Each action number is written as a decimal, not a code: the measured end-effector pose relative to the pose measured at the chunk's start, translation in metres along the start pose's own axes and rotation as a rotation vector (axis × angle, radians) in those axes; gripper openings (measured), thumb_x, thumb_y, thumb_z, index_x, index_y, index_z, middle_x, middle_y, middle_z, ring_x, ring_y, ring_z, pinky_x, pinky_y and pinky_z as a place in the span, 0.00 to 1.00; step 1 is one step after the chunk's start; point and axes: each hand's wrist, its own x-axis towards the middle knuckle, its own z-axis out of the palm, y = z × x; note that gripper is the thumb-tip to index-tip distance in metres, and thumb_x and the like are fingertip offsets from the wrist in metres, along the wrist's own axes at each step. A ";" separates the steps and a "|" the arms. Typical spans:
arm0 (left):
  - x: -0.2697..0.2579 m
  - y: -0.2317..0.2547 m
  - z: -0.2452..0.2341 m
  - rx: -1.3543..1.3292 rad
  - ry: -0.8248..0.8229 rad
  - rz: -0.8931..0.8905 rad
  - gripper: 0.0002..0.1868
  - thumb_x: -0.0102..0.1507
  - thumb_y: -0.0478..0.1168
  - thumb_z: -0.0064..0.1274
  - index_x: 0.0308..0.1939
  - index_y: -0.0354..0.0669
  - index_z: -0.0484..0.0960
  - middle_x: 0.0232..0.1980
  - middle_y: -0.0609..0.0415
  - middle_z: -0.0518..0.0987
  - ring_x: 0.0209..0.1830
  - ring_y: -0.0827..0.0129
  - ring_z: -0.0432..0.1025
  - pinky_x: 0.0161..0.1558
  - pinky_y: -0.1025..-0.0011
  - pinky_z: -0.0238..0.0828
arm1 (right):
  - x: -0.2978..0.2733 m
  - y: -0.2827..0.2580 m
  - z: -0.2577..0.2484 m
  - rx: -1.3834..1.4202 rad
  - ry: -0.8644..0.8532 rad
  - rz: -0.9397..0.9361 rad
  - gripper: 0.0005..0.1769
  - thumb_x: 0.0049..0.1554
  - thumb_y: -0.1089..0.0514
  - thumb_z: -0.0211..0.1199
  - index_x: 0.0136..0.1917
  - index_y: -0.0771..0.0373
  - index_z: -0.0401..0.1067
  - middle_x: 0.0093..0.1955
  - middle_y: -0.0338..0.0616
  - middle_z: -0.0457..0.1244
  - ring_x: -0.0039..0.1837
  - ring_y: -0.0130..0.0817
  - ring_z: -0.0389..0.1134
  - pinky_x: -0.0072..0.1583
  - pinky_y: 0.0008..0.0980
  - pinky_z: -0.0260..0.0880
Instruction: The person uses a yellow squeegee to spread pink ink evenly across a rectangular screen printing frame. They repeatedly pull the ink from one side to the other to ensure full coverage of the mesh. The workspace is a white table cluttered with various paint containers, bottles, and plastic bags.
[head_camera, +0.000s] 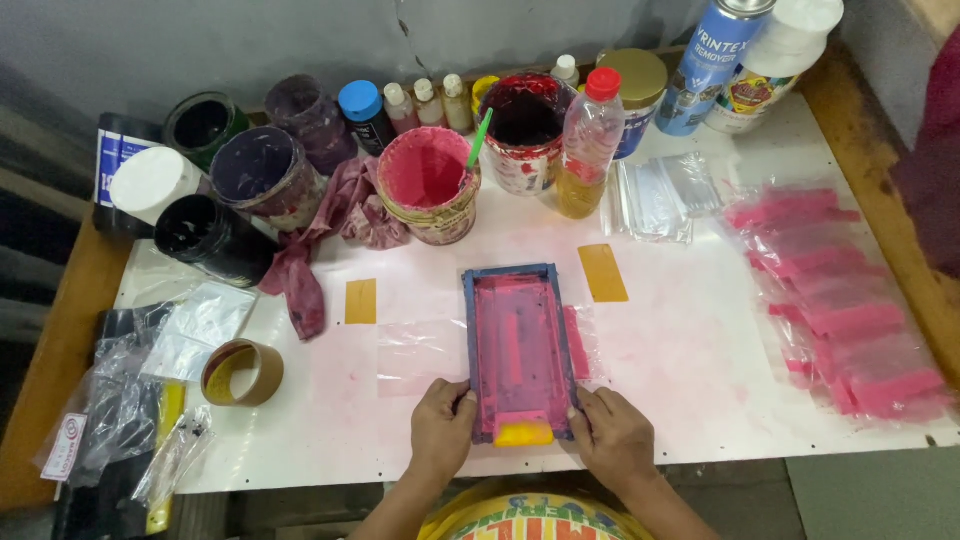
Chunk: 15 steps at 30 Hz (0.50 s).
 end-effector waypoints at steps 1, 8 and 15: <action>0.000 -0.001 0.000 0.001 -0.001 0.000 0.19 0.68 0.48 0.47 0.56 0.47 0.87 0.42 0.58 0.78 0.44 0.72 0.79 0.42 0.77 0.85 | 0.000 -0.001 -0.001 0.000 0.000 0.001 0.17 0.60 0.52 0.59 0.54 0.65 0.77 0.41 0.42 0.69 0.38 0.34 0.68 0.36 0.35 0.70; 0.000 0.001 0.000 0.014 0.006 0.008 0.19 0.67 0.48 0.47 0.55 0.47 0.87 0.42 0.58 0.78 0.44 0.71 0.79 0.42 0.77 0.84 | 0.001 0.000 0.000 0.005 -0.037 0.018 0.17 0.60 0.51 0.59 0.54 0.65 0.77 0.41 0.43 0.70 0.39 0.35 0.69 0.37 0.36 0.72; 0.002 -0.005 0.002 0.042 0.011 0.038 0.19 0.67 0.48 0.47 0.56 0.47 0.86 0.42 0.58 0.78 0.43 0.71 0.79 0.41 0.76 0.85 | 0.000 -0.001 -0.001 0.005 0.000 0.006 0.16 0.60 0.53 0.59 0.55 0.64 0.78 0.41 0.41 0.70 0.39 0.34 0.68 0.37 0.36 0.70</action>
